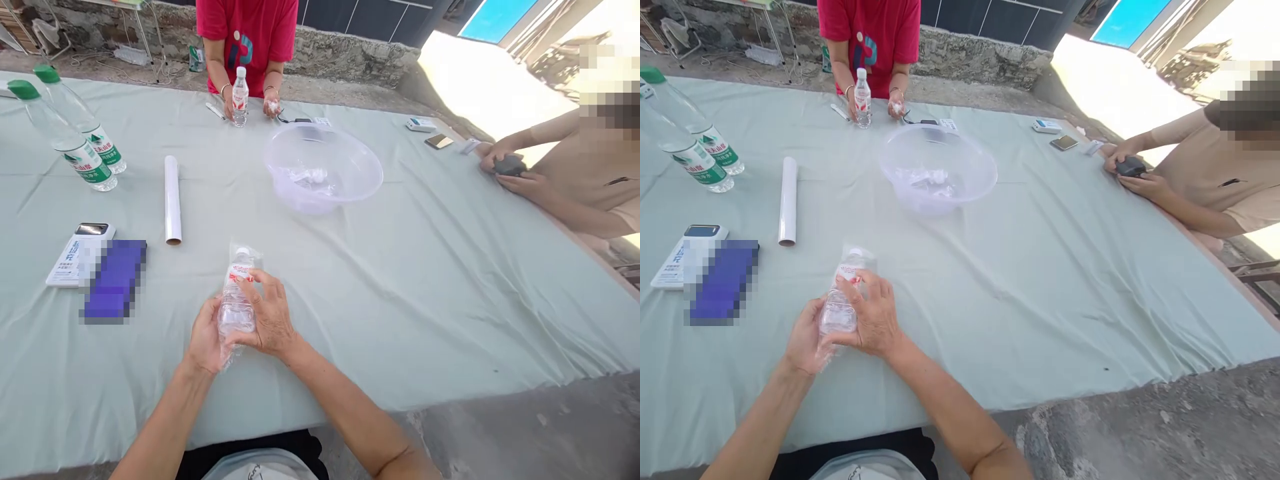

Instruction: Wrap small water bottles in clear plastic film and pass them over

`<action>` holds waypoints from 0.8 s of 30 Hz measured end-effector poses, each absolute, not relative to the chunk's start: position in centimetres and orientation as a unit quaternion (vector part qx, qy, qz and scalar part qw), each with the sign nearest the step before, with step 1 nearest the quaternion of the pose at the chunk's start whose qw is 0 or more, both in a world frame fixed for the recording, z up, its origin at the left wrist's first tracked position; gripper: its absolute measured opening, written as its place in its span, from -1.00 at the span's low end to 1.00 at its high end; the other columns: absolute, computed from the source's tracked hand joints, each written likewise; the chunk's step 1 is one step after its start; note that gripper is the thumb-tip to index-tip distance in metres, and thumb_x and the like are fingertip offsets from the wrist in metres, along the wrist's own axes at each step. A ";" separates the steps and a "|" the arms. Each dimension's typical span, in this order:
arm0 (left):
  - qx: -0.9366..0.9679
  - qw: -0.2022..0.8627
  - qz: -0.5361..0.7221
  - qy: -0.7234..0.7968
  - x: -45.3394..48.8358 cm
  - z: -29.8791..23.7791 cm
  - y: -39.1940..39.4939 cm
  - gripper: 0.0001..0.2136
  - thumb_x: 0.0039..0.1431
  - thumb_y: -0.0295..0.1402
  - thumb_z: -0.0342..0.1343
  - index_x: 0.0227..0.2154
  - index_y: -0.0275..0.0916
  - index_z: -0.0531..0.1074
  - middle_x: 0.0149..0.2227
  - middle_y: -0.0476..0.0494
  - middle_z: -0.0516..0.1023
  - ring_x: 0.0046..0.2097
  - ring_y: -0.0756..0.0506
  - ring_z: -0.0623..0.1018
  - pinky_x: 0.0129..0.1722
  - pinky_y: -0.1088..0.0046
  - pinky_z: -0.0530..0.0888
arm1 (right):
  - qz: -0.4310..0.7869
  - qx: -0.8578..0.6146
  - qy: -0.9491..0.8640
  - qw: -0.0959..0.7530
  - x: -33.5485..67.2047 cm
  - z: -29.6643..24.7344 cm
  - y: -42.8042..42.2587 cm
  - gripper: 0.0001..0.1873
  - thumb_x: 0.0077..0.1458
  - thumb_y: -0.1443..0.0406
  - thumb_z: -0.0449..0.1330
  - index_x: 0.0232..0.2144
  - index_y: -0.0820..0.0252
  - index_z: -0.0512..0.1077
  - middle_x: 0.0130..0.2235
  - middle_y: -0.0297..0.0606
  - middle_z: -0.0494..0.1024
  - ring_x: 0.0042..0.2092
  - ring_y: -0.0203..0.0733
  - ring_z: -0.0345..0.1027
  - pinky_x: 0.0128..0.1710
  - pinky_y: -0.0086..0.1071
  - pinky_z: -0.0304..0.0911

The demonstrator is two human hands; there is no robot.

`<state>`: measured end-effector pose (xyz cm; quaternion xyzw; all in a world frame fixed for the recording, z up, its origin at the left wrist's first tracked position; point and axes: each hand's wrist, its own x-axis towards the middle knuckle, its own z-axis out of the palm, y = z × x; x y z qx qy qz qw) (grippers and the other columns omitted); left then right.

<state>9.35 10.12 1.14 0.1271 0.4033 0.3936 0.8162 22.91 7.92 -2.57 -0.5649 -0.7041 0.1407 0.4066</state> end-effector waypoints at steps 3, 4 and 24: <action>0.121 0.835 0.374 0.385 8.8 1.4 10.7 -0.79 0.05 -0.29 0.11 -0.36 -0.31 0.54 -0.42 -0.18 0.57 -0.40 -0.12 0.55 -0.51 0.43 0.48 | 0.231 -0.464 -0.719 0.463 24.9 -0.8 10.9 0.08 -0.06 -0.48 -0.17 0.23 0.04 0.33 0.32 -0.07 0.21 0.37 0.15 0.00 0.34 0.02 0.00; 0.136 0.841 0.364 0.377 8.5 1.5 10.8 -0.75 0.07 -0.28 0.11 -0.30 -0.33 0.56 -0.36 -0.24 0.59 -0.38 -0.14 0.56 -0.51 0.41 0.48 | 0.272 -0.446 -0.699 0.488 25.5 -0.2 11.9 0.00 0.04 -0.44 -0.23 0.22 0.02 0.34 0.33 -0.13 0.22 0.40 0.07 -0.04 0.35 -0.03 -0.01; 0.233 0.679 0.502 0.482 5.8 -1.8 17.3 -0.60 0.04 -0.06 0.30 -0.16 -0.22 0.50 -0.14 -0.21 0.60 -0.05 -0.19 0.58 -0.18 0.29 0.57 | 0.479 -0.600 -0.156 0.622 27.6 -0.7 31.3 -0.86 0.29 0.21 0.06 -0.20 0.15 0.32 -0.15 -0.23 0.48 -0.22 -0.28 0.46 -0.30 -0.38 0.50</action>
